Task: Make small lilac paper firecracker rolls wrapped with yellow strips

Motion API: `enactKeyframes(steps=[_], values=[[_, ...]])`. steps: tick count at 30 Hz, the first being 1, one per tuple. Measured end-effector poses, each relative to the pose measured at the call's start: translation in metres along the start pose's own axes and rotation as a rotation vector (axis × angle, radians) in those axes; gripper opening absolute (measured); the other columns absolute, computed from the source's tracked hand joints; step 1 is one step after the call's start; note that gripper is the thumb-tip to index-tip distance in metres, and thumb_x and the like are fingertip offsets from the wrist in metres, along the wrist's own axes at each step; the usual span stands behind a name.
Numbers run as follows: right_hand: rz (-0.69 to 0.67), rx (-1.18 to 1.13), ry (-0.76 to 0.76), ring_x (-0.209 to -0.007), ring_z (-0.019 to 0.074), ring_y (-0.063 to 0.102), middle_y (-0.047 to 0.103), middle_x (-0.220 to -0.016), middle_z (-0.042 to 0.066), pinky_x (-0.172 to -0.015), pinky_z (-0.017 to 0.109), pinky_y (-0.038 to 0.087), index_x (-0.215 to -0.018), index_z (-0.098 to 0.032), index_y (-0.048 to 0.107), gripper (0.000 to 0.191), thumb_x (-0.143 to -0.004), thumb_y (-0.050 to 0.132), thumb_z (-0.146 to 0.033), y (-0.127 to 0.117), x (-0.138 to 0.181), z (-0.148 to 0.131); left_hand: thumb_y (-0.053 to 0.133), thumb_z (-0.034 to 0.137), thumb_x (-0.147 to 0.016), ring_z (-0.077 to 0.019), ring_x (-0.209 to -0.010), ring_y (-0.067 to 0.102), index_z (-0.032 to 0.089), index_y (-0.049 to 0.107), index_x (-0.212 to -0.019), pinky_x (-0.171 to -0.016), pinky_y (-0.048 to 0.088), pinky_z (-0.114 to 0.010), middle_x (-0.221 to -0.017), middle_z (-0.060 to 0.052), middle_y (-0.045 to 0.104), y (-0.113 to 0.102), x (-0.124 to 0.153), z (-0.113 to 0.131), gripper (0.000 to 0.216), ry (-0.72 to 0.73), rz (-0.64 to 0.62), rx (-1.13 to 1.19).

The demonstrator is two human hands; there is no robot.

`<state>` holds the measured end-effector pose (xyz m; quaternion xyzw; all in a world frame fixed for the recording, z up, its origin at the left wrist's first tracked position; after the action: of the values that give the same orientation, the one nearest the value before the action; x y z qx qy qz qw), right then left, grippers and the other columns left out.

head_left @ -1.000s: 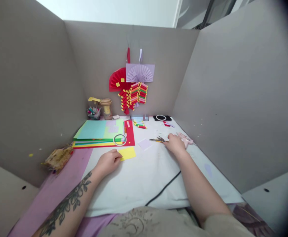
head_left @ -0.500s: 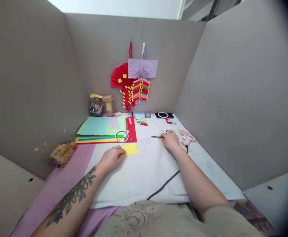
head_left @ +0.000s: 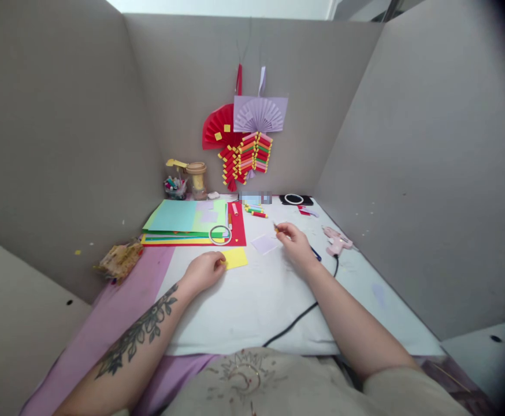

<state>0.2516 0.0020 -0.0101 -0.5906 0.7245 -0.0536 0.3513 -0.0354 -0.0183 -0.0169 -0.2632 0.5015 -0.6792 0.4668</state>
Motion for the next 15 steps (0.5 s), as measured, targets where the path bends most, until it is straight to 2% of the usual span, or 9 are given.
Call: enactKeyframes(steps=[3,6,12,15], values=[[-0.170,0.058,-0.176,-0.089,0.0183,0.054,0.062,-0.092,0.006,-0.083,0.032,0.041,-0.091,-0.018,0.061,0.017,-0.079,0.049,-0.021,0.015,0.010,-0.022,0.047,0.023,-0.076,-0.0167,-0.072,0.058,0.022,0.058,-0.096,-0.057,0.035,-0.025,-0.082,-0.001,0.066,0.001,0.001,0.004,0.022,-0.002,-0.045,0.020],[-0.290,0.157,-0.293,-0.090,0.0184,0.053,0.062,-0.090,0.006,-0.084,0.033,0.040,-0.092,-0.018,0.061,0.017,-0.081,0.048,-0.015,0.026,0.016,-0.034,0.044,0.021,-0.077,-0.0160,-0.069,0.057,0.022,0.056,-0.094,-0.055,0.032,-0.025,-0.081,-0.001,0.065,0.000,0.002,0.003,0.021,0.003,-0.069,0.032],[-0.382,0.422,-0.293,-0.094,0.0184,0.050,0.061,-0.096,0.007,-0.084,0.031,0.038,-0.098,-0.019,0.061,0.019,-0.084,0.049,-0.015,0.036,0.022,-0.035,0.047,0.024,-0.075,-0.0159,-0.067,0.056,0.019,0.057,-0.090,-0.055,0.035,-0.024,-0.075,-0.002,0.063,-0.011,0.003,-0.020,0.019,-0.095,-0.090,0.088],[-0.407,0.539,-0.268,-0.095,0.0186,0.048,0.060,-0.098,0.007,-0.084,0.030,0.037,-0.102,-0.020,0.061,0.020,-0.086,0.049,-0.018,0.038,0.023,-0.036,0.044,0.027,-0.078,-0.0167,-0.071,0.057,0.017,0.060,-0.087,-0.059,0.038,-0.025,-0.079,-0.004,0.064,-0.017,-0.001,-0.028,0.021,-0.107,-0.031,0.145]])
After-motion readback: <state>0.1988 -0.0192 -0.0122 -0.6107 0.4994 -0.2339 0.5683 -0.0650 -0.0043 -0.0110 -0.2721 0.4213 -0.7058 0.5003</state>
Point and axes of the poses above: each hand's wrist, its own x-axis away from the middle knuckle, its own y-axis out of the palm, z = x × y, the point moved 1 cm from there along -x, towards the middle knuckle
